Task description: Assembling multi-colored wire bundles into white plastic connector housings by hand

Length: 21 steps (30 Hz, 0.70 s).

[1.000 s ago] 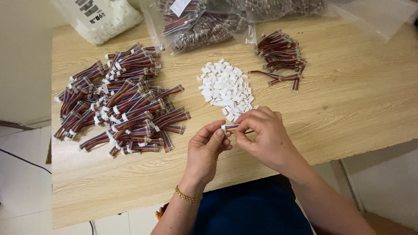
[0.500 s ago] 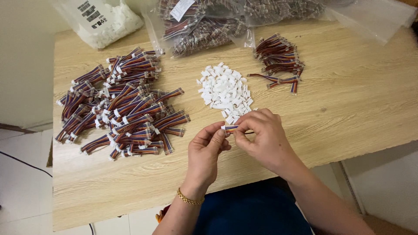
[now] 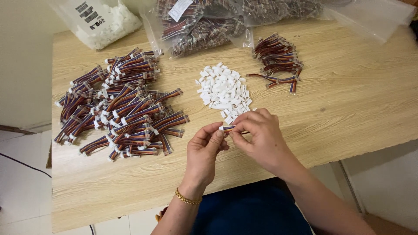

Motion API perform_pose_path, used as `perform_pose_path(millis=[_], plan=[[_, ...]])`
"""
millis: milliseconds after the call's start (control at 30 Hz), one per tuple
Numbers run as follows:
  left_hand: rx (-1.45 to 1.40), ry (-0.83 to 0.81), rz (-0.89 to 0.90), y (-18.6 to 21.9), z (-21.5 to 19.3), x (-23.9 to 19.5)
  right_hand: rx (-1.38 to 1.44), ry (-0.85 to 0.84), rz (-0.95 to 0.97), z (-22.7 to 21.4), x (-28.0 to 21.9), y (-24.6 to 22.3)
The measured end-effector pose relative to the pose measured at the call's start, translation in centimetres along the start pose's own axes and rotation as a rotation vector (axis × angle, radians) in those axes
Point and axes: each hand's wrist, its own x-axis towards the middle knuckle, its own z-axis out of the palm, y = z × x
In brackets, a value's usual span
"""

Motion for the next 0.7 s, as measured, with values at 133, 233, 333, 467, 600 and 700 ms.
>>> perform_pose_path(millis=[133,233,333,467,600,700], plan=[[0.035,-0.004,0.019,-0.1,-0.1,-0.1,-0.022,0.013,0.020,0.8,-0.5,0.4],[0.055,-0.008,0.030,0.1,-0.2,0.0,-0.070,0.002,0.038,1.4,-0.9,0.7],[0.058,-0.013,0.048,0.1,-0.4,0.1,-0.055,0.015,0.044,1.4,-1.0,0.4],[0.041,-0.015,0.048,0.2,-0.3,0.1,-0.079,0.024,0.030,1.8,-1.0,0.8],[0.021,-0.003,0.039,-0.9,-0.9,0.3,-0.085,-0.018,0.043,2.2,-1.0,1.2],[0.019,0.015,0.068,-0.8,-1.2,0.6,-0.093,-0.001,0.003,2.8,-1.0,1.5]])
